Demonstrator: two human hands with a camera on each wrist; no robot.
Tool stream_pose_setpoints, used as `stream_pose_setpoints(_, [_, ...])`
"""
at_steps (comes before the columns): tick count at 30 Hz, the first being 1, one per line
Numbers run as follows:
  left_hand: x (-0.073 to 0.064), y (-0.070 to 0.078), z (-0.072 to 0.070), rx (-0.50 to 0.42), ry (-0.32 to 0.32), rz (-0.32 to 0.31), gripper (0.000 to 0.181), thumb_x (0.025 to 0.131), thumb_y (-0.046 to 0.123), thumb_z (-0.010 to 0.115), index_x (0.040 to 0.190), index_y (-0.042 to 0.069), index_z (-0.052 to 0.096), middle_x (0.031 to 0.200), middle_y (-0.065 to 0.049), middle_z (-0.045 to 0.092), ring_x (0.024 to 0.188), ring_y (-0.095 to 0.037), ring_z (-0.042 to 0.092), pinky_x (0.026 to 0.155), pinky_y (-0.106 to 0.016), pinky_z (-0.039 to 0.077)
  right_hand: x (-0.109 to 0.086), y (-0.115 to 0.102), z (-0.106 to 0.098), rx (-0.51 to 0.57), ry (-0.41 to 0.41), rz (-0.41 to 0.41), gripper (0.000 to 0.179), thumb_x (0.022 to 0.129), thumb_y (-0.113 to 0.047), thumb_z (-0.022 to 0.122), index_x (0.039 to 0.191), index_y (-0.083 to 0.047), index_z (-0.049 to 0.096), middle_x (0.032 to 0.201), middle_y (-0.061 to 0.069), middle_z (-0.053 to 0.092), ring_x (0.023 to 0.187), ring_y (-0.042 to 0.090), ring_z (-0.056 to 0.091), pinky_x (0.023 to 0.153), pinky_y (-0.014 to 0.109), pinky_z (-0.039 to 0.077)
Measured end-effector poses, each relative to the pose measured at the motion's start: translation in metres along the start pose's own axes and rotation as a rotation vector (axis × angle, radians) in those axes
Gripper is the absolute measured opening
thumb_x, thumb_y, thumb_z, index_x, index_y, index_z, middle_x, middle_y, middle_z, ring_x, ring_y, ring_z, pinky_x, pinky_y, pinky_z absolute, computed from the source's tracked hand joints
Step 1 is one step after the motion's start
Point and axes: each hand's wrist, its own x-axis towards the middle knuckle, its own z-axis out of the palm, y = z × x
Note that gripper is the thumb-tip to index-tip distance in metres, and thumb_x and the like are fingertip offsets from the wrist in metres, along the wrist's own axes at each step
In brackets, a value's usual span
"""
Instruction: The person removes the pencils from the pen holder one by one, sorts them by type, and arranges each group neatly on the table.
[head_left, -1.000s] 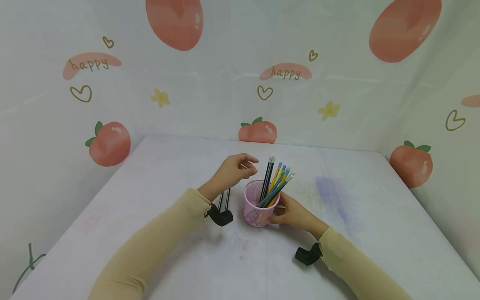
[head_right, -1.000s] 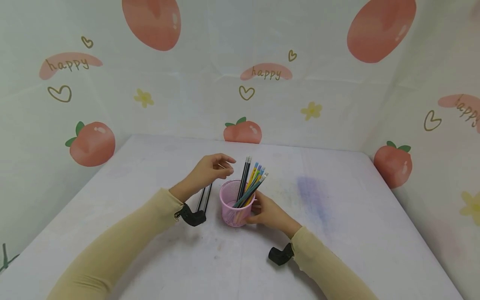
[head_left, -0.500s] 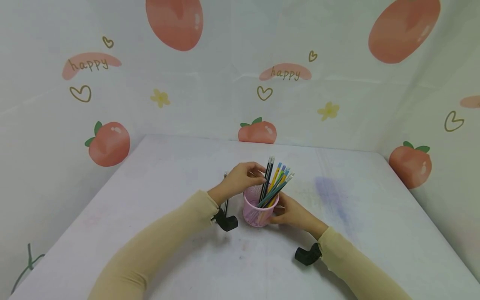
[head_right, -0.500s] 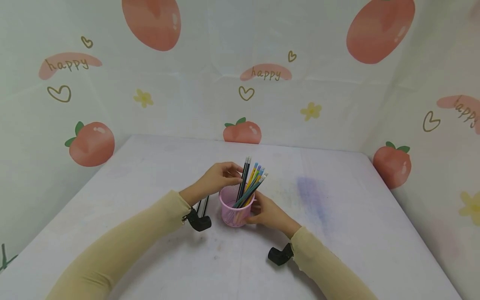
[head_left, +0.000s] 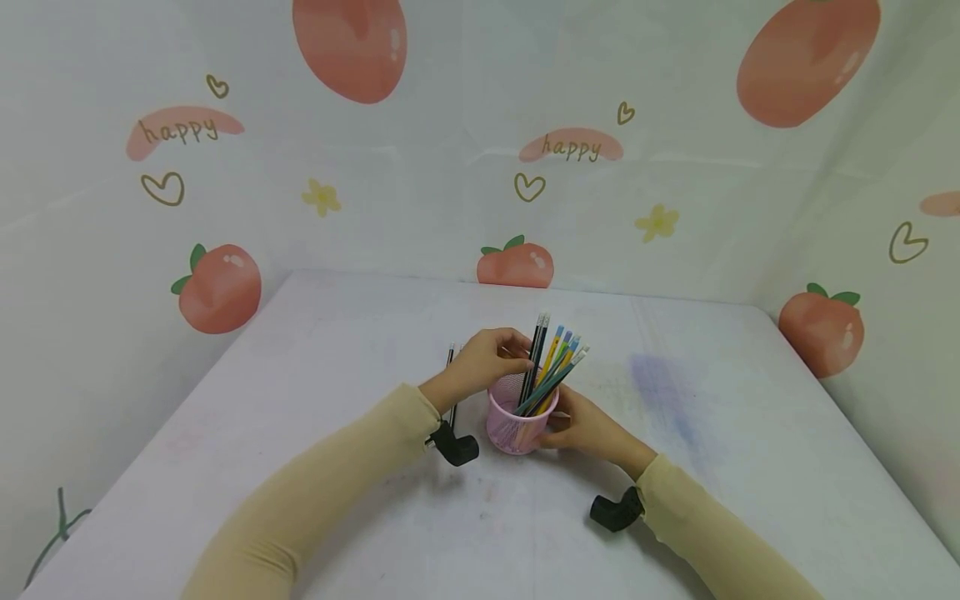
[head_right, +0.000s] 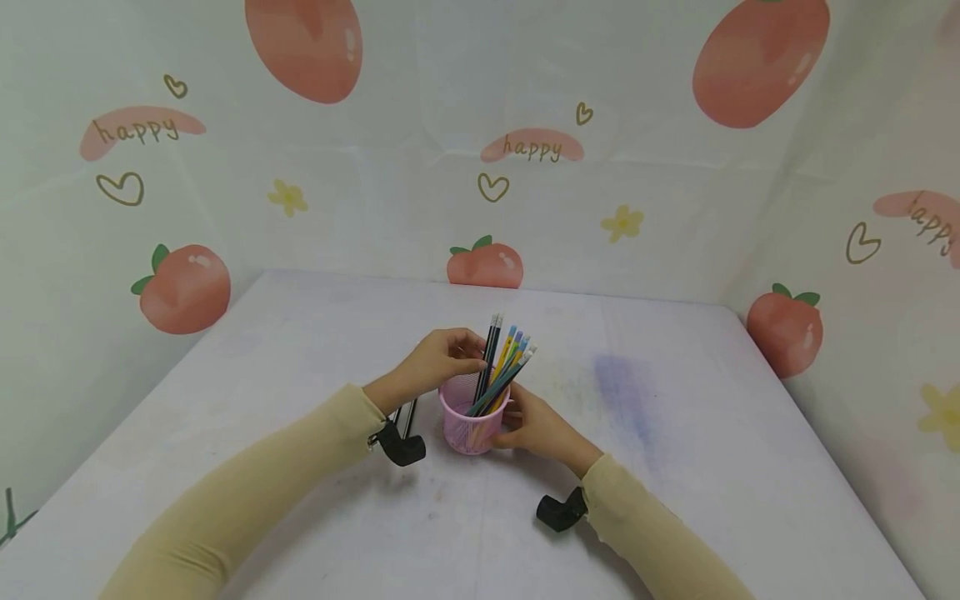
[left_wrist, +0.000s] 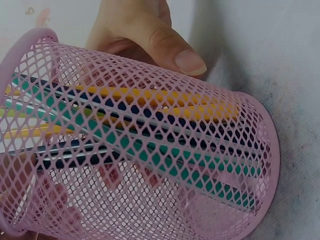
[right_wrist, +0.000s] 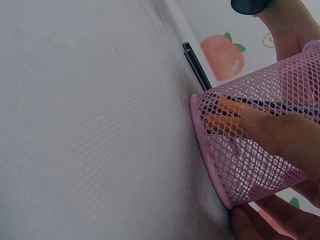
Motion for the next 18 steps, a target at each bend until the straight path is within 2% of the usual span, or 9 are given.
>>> stream_pose_setpoints(11, [0.001, 0.001, -0.003, -0.023, 0.084, 0.012, 0.024, 0.087, 0.013, 0.071, 0.11, 0.006, 0.066, 0.1, -0.008, 0.07, 0.093, -0.019, 0.065, 0.082, -0.028, 0.055, 0.0, -0.001, 0.001, -0.018, 0.019, 0.033, 0.09, 0.078, -0.012, 0.08, 0.149, -0.002, 0.025, 0.143, 0.022, 0.045, 0.127, 0.041, 0.049, 0.106, 0.05, 0.042])
stream_pose_setpoints(18, [0.002, 0.006, -0.012, -0.111, 0.121, 0.059, 0.021, 0.088, 0.008, 0.069, 0.108, 0.002, 0.065, 0.101, -0.013, 0.069, 0.095, -0.024, 0.067, 0.082, -0.029, 0.056, 0.001, -0.002, 0.001, -0.013, 0.025, 0.051, 0.089, 0.078, -0.013, 0.081, 0.148, -0.003, 0.026, 0.144, 0.021, 0.045, 0.128, 0.041, 0.049, 0.106, 0.05, 0.041])
